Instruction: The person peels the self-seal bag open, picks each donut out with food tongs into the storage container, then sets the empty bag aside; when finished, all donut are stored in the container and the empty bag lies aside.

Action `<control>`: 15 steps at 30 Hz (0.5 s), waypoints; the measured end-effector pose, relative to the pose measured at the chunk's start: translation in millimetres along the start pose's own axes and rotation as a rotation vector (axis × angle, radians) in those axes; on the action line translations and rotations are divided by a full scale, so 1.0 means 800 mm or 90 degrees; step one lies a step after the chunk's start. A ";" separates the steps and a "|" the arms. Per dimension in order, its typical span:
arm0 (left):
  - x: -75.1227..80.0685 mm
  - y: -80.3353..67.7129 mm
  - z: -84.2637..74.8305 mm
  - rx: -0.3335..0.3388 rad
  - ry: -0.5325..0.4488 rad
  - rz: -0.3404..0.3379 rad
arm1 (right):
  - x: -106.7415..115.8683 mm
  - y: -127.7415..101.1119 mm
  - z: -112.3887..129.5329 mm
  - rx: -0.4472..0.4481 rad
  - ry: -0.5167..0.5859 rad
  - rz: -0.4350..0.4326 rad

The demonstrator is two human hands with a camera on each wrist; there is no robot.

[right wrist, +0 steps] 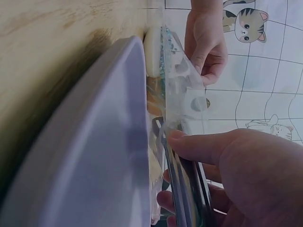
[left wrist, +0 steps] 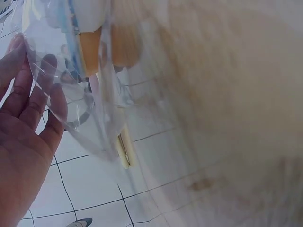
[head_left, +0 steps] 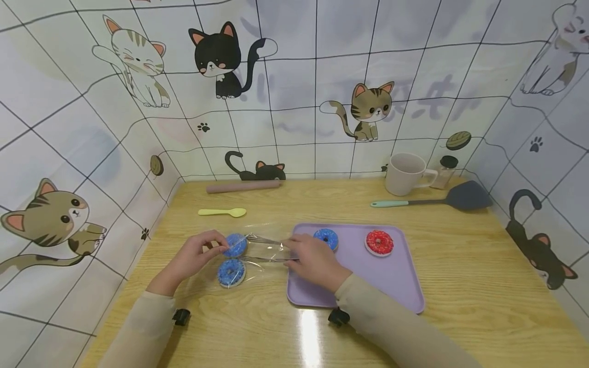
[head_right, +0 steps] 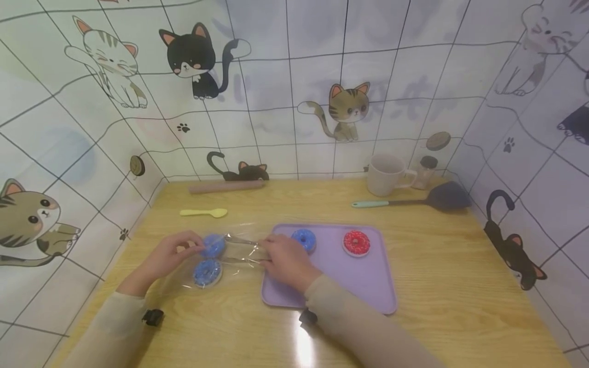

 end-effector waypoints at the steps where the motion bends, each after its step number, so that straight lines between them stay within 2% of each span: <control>1: 0.000 0.000 0.000 -0.002 -0.001 -0.001 | -0.001 0.000 0.000 0.003 -0.004 0.000; 15: 0.003 0.001 -0.008 -0.013 -0.003 0.000 | -0.010 0.014 0.004 -0.008 -0.021 0.014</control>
Point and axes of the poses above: each hand's wrist, its own y-axis towards the middle knuckle, its own x-axis out of the back of the hand, z = x × y, the point moved 1 cm from there along y, towards the middle knuckle, and after that the axes turned 2 degrees about -z, right-handed, at the moved point
